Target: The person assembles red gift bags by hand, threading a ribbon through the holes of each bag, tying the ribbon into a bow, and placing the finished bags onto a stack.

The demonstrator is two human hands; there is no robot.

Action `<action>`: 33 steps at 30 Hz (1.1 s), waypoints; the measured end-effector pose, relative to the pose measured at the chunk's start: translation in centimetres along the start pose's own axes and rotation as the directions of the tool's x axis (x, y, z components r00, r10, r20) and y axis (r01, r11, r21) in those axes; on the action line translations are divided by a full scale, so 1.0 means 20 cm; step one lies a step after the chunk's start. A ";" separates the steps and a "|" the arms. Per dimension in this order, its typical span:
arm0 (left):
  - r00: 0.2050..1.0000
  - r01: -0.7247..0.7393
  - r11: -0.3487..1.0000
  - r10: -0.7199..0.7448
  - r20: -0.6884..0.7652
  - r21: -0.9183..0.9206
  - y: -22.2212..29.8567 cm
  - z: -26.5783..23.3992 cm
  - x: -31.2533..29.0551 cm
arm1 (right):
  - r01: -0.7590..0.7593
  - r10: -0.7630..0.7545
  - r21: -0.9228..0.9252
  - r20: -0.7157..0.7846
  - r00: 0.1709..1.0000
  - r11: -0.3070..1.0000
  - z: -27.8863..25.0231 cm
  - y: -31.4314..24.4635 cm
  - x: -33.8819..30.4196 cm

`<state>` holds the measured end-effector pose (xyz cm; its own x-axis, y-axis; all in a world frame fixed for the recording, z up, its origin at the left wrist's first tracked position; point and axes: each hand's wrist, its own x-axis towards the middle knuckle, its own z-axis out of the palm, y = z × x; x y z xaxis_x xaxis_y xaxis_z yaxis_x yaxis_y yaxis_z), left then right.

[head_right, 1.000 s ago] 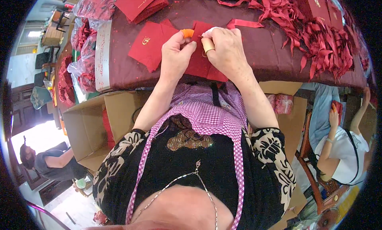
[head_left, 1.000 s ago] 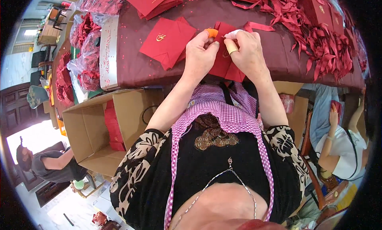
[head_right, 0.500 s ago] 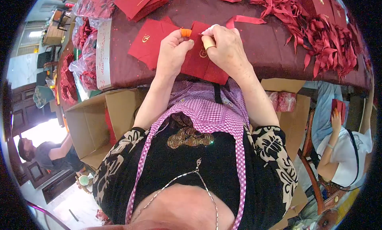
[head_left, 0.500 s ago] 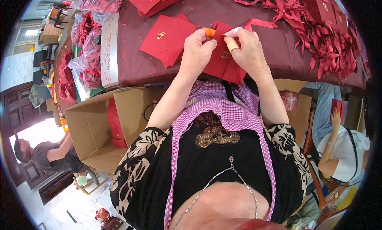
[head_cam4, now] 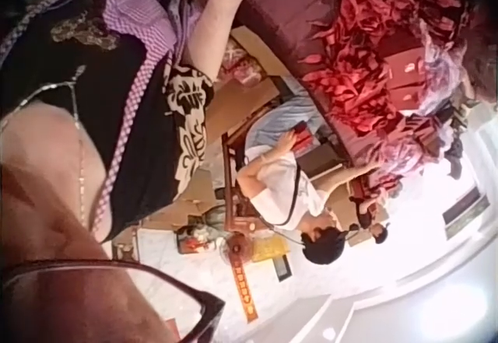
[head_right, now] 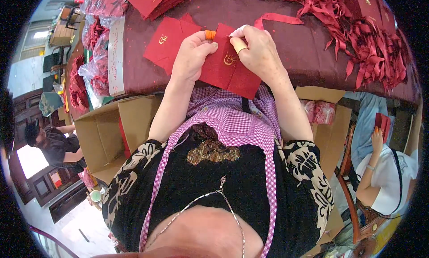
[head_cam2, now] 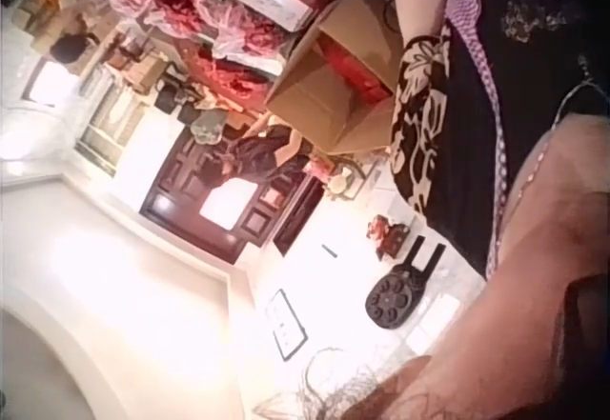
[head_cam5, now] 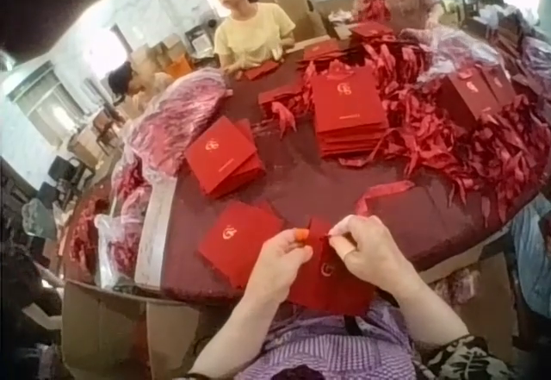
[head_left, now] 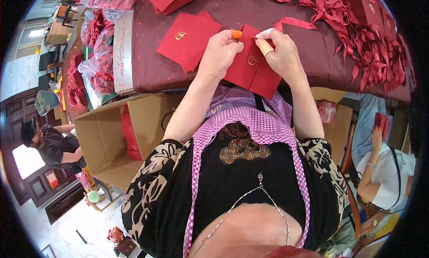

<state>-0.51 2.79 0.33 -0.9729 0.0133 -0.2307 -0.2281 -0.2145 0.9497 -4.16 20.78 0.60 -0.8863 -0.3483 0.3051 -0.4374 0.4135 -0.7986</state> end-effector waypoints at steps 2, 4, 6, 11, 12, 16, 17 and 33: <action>1.000 -0.018 1.000 0.018 -0.002 0.004 0.00 0.00 0.00 | 0.023 -0.023 -0.010 0.004 1.000 1.000 0.00 0.00 0.00; 1.000 -0.019 1.000 0.019 -0.007 0.008 0.00 0.01 -0.01 | 0.048 -0.048 -0.022 0.009 0.999 0.999 0.01 0.00 -0.01; 1.000 -0.021 1.000 0.021 -0.012 0.011 0.00 0.02 -0.03 | 0.072 -0.073 -0.085 -0.004 0.997 0.994 0.01 0.00 -0.03; 0.996 -0.083 0.996 0.083 -0.024 0.014 0.00 0.04 -0.06 | 0.173 -0.179 -0.153 -0.027 0.983 0.973 0.02 -0.02 -0.05; 0.996 -0.081 0.997 0.081 -0.024 0.013 0.00 0.04 -0.06 | 0.184 -0.192 -0.168 -0.030 0.981 0.968 0.02 -0.02 -0.05; 0.983 -0.164 0.979 0.173 -0.063 0.119 -0.04 0.05 -0.04 | 0.232 -0.244 -0.206 -0.033 0.969 0.951 0.02 -0.03 -0.04; 0.970 -0.206 0.961 0.226 -0.092 0.185 -0.05 0.06 -0.03 | 0.243 -0.257 -0.224 -0.037 0.966 0.944 0.02 -0.03 -0.03; 0.689 -0.480 0.498 0.724 -0.042 0.722 -0.04 0.21 -0.09 | 0.495 -0.382 -0.517 0.315 0.869 0.699 -0.06 -0.17 0.05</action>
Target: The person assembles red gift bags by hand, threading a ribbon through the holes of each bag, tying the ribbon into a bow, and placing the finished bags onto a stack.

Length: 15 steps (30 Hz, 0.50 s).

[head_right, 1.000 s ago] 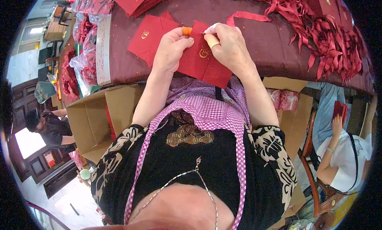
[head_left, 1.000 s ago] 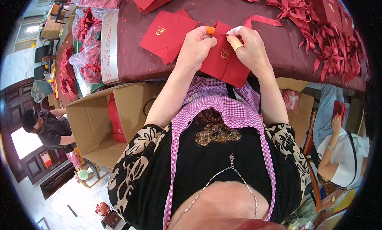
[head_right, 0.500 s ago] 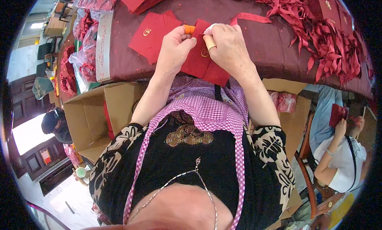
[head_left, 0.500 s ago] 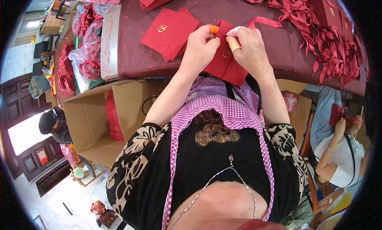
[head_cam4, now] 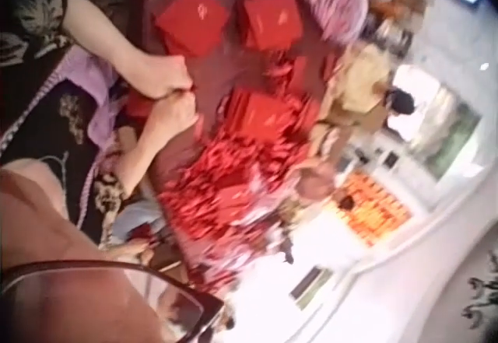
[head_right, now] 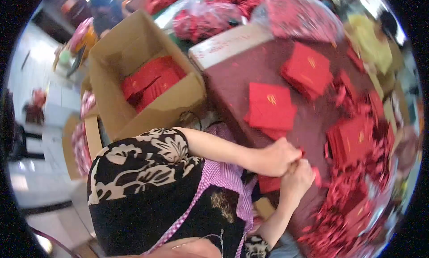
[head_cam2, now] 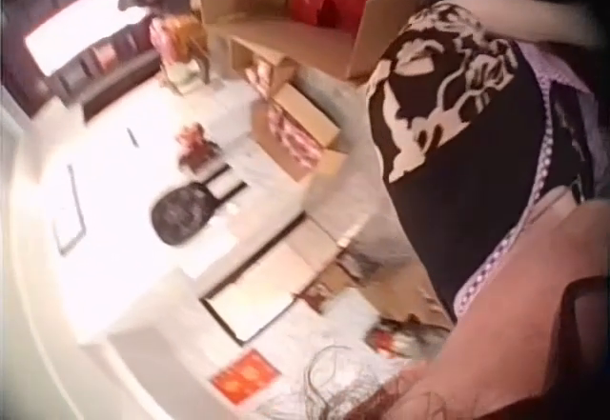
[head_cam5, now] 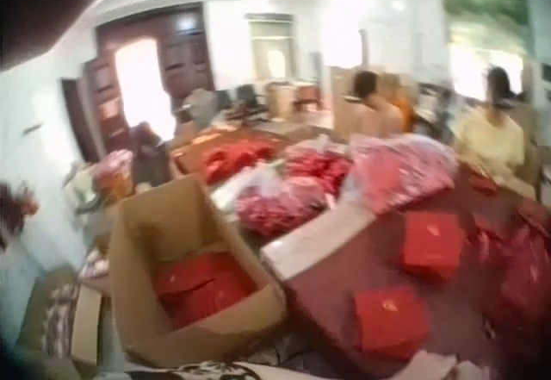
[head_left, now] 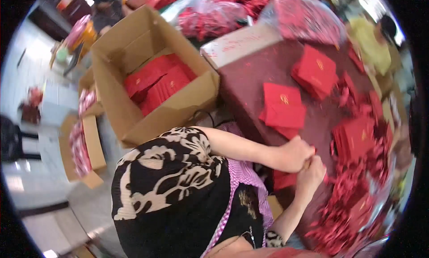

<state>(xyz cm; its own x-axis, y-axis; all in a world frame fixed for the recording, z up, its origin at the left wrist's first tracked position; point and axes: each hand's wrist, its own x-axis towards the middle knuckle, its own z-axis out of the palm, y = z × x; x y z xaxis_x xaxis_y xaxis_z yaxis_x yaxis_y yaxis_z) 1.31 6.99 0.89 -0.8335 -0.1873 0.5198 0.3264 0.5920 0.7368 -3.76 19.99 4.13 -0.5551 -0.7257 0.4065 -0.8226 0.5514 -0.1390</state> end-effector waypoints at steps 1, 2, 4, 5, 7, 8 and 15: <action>1.000 0.003 0.998 -0.001 -0.024 0.070 0.02 0.01 -0.01 | -0.093 0.089 0.121 0.043 0.995 0.988 0.01 0.03 0.00; 0.998 0.016 0.996 -0.010 -0.066 0.085 0.03 0.00 0.00 | -0.204 0.182 0.225 0.115 0.977 0.953 0.02 0.07 0.01; 0.999 0.022 1.000 -0.023 -0.034 -0.019 0.03 -0.03 -0.01 | -0.280 0.205 0.593 0.191 0.960 0.755 0.05 0.13 0.05; 0.998 0.025 1.000 -0.026 -0.059 -0.015 0.03 -0.04 -0.01 | -0.443 0.282 0.589 0.349 0.894 0.676 0.02 0.14 0.06; 0.995 0.085 0.996 -0.085 -0.044 -0.013 0.02 -0.05 0.00 | -0.405 0.280 0.590 0.295 0.914 0.699 0.04 0.12 0.08; 0.995 0.085 0.996 -0.086 -0.054 -0.012 0.01 -0.07 0.01 | -0.382 0.299 0.592 0.238 0.924 0.710 0.06 0.12 0.08; 0.982 0.165 0.979 -0.174 -0.067 -0.120 -0.11 -0.09 0.04 | -0.177 0.186 0.373 0.011 0.982 0.911 0.08 -0.02 0.12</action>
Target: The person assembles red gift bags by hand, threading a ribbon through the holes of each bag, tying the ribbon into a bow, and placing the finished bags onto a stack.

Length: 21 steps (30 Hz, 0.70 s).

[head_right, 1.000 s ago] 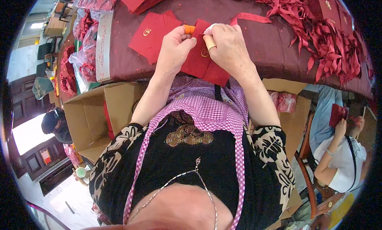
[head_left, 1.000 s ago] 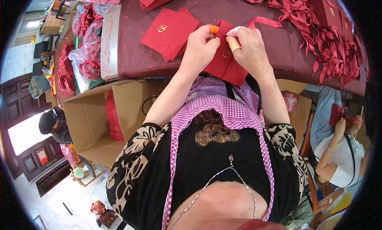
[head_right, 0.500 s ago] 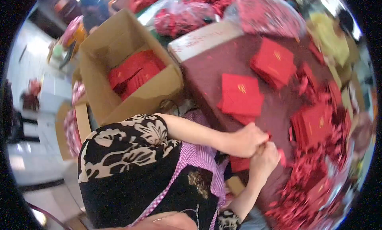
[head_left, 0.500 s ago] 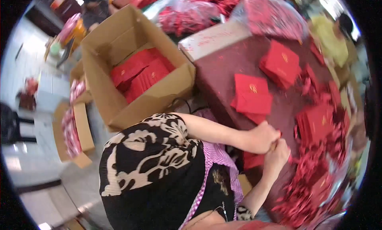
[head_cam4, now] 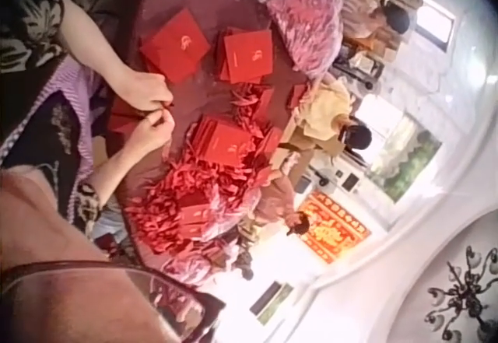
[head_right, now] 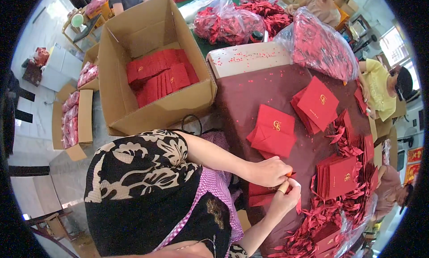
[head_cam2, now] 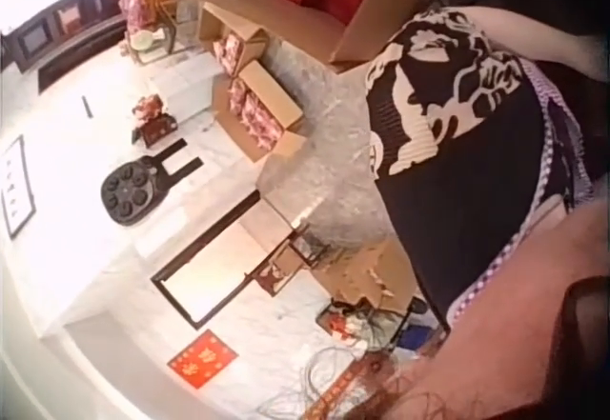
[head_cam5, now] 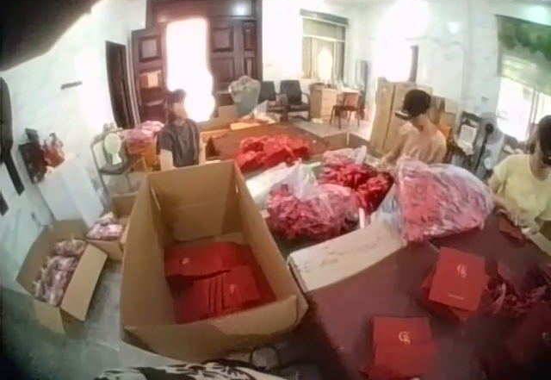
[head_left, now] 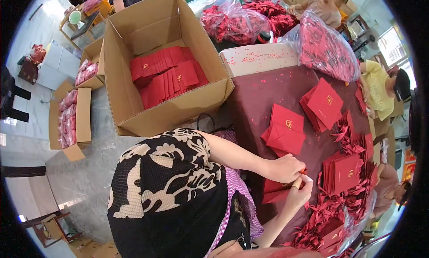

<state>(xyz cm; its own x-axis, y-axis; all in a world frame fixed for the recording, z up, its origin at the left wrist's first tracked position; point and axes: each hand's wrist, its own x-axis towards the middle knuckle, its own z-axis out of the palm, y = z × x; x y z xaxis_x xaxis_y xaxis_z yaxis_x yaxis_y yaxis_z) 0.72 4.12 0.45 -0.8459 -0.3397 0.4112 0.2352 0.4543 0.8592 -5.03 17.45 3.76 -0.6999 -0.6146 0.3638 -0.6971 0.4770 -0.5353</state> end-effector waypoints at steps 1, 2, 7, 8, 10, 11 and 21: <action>1.000 0.004 1.000 -0.004 -0.014 -0.019 0.00 0.00 0.00 | 0.055 -0.058 -0.066 -0.043 0.997 0.996 0.01 -0.02 -0.01; 1.000 0.006 0.999 -0.007 -0.028 -0.037 -0.01 0.00 0.00 | 0.057 -0.060 -0.064 -0.044 0.997 0.996 0.02 -0.02 -0.01; 0.997 0.069 0.994 -0.072 -0.027 -0.084 -0.01 -0.01 0.00 | -0.024 0.029 0.056 -0.093 0.995 0.998 0.06 0.01 -0.05; 0.995 0.082 0.991 -0.087 -0.039 -0.108 -0.02 -0.01 -0.01 | -0.020 0.025 0.058 -0.094 0.995 0.998 0.05 0.00 -0.05; 0.994 0.104 0.988 -0.107 -0.023 -0.117 -0.03 0.01 -0.01 | -0.084 0.101 0.159 -0.102 0.990 0.984 0.05 -0.01 -0.06; 0.993 0.112 0.986 -0.115 -0.016 -0.121 -0.03 0.03 -0.01 | -0.086 0.102 0.157 -0.099 0.990 0.984 0.05 0.00 -0.07; 0.973 0.231 0.949 -0.229 0.035 -0.215 -0.08 -0.02 -0.02 | 0.102 -0.115 -0.066 -0.230 0.966 0.993 0.05 0.05 -0.06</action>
<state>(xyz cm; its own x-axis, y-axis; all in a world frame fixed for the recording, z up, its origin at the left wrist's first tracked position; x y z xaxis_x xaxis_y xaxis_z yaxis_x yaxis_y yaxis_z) 0.75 3.19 -0.99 -0.8935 -0.4055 0.1929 0.1309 0.1757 0.9757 -4.70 18.13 2.04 -0.6321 -0.5039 0.5887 -0.7737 0.4523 -0.4436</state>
